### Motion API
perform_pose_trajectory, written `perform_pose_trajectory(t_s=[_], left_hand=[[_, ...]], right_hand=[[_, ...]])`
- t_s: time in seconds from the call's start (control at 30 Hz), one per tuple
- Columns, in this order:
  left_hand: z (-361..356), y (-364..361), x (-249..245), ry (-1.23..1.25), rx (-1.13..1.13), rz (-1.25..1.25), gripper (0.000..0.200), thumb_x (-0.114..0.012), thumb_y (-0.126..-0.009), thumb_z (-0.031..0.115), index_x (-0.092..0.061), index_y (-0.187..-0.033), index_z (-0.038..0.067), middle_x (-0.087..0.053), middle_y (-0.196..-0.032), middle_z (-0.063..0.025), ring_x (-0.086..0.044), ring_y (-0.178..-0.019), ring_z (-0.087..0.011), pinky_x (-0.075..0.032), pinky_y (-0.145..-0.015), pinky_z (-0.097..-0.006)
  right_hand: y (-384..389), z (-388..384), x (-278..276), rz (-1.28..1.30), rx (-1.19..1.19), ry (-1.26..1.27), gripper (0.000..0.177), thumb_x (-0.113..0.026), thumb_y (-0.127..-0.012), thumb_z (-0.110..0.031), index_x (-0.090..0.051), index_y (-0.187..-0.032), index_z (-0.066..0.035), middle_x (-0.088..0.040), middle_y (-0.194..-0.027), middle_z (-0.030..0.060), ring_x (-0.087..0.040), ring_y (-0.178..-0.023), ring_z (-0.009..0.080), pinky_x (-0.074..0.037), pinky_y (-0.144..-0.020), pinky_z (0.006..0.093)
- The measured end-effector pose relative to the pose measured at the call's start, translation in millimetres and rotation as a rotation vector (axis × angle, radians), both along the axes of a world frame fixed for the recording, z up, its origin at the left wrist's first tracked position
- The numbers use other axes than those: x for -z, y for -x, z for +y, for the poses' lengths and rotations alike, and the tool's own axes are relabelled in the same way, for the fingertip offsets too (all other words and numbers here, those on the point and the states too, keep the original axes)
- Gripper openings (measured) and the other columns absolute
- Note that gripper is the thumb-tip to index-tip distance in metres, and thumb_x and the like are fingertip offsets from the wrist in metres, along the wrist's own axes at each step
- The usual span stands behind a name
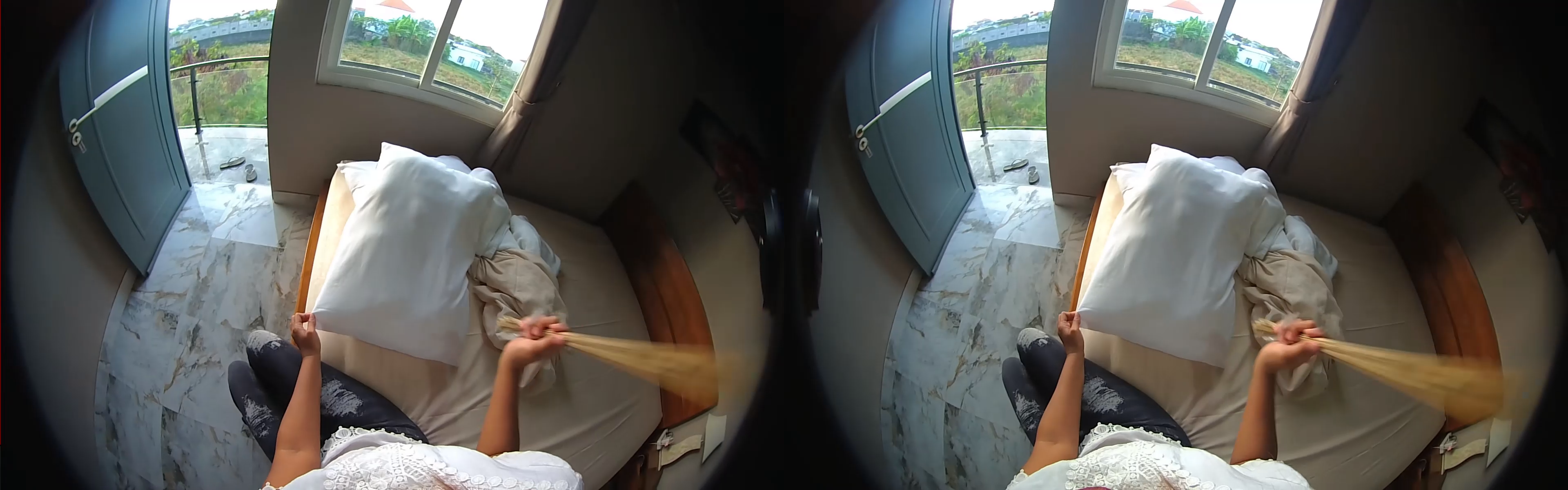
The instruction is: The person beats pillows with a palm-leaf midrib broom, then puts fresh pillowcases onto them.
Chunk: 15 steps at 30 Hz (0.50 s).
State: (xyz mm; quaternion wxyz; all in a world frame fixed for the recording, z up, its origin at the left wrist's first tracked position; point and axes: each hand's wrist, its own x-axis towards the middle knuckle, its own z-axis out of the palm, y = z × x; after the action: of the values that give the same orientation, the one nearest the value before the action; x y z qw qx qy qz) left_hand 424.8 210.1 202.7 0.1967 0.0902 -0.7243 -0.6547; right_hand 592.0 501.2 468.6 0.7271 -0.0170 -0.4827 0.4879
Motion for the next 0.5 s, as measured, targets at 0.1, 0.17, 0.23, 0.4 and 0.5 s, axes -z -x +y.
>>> perform_pose_trajectory(t_s=[0.1,0.17,0.23,0.4,0.5], left_hand=[[0.5,0.8,1.2,-0.001,-0.008,0.0,0.013,-0.058,-0.074,0.012,-0.052,-0.067,0.003,-0.05,-0.07,-0.0085,-0.047,-0.073,-0.0247,-0.036,-0.071,-0.0331],[1.7,-3.0,-11.4,0.043,-0.014,0.024,0.013,-0.058,-0.074,0.012,-0.051,-0.067,0.003,-0.05,-0.07,-0.0088,-0.047,-0.072,-0.0248,-0.036,-0.071,-0.033],[-1.9,9.2,18.6,-0.021,0.004,0.045,0.014,-0.058,-0.074,0.012,-0.051,-0.067,0.002,-0.051,-0.071,-0.009,-0.047,-0.073,-0.0246,-0.036,-0.071,-0.0328],[2.1,2.1,-0.7,-0.018,-0.006,-0.011,0.013,-0.059,-0.074,0.011,-0.052,-0.068,0.003,-0.051,-0.072,-0.0085,-0.048,-0.074,-0.0234,-0.037,-0.071,-0.0323],[1.5,-2.6,-10.5,0.049,-0.042,0.019,0.012,-0.059,-0.074,0.012,-0.053,-0.069,0.004,-0.052,-0.073,-0.0081,-0.048,-0.075,-0.0242,-0.037,-0.071,-0.0333]], right_hand=[[4.4,4.8,170.3,-1.021,0.196,-0.226,0.031,-0.032,-0.091,-0.026,-0.045,-0.087,0.002,-0.045,-0.063,0.0117,-0.046,-0.054,0.0272,-0.042,-0.058,0.0367],[-19.1,-3.0,282.4,-1.441,-0.008,-0.372,0.029,-0.037,-0.09,-0.028,-0.045,-0.083,-0.002,-0.044,-0.057,0.009,-0.049,-0.052,0.0276,-0.044,-0.055,0.0376],[-30.1,-7.5,229.0,-1.206,-0.579,0.215,0.032,-0.037,-0.09,-0.034,-0.044,-0.079,-0.006,-0.039,-0.052,0.004,-0.043,-0.044,0.0181,-0.039,-0.043,0.0308],[-25.3,-8.1,71.5,-0.523,-0.53,0.329,0.038,-0.033,-0.09,-0.043,-0.038,-0.073,-0.01,-0.029,-0.049,-0.0027,-0.028,-0.036,0.006,-0.025,-0.032,0.0196],[3.7,-8.7,14.6,-0.188,-0.202,0.234,0.038,-0.033,-0.089,-0.045,-0.037,-0.074,-0.011,-0.031,-0.054,-0.0018,-0.026,-0.042,0.0053,-0.023,-0.034,0.0191]])
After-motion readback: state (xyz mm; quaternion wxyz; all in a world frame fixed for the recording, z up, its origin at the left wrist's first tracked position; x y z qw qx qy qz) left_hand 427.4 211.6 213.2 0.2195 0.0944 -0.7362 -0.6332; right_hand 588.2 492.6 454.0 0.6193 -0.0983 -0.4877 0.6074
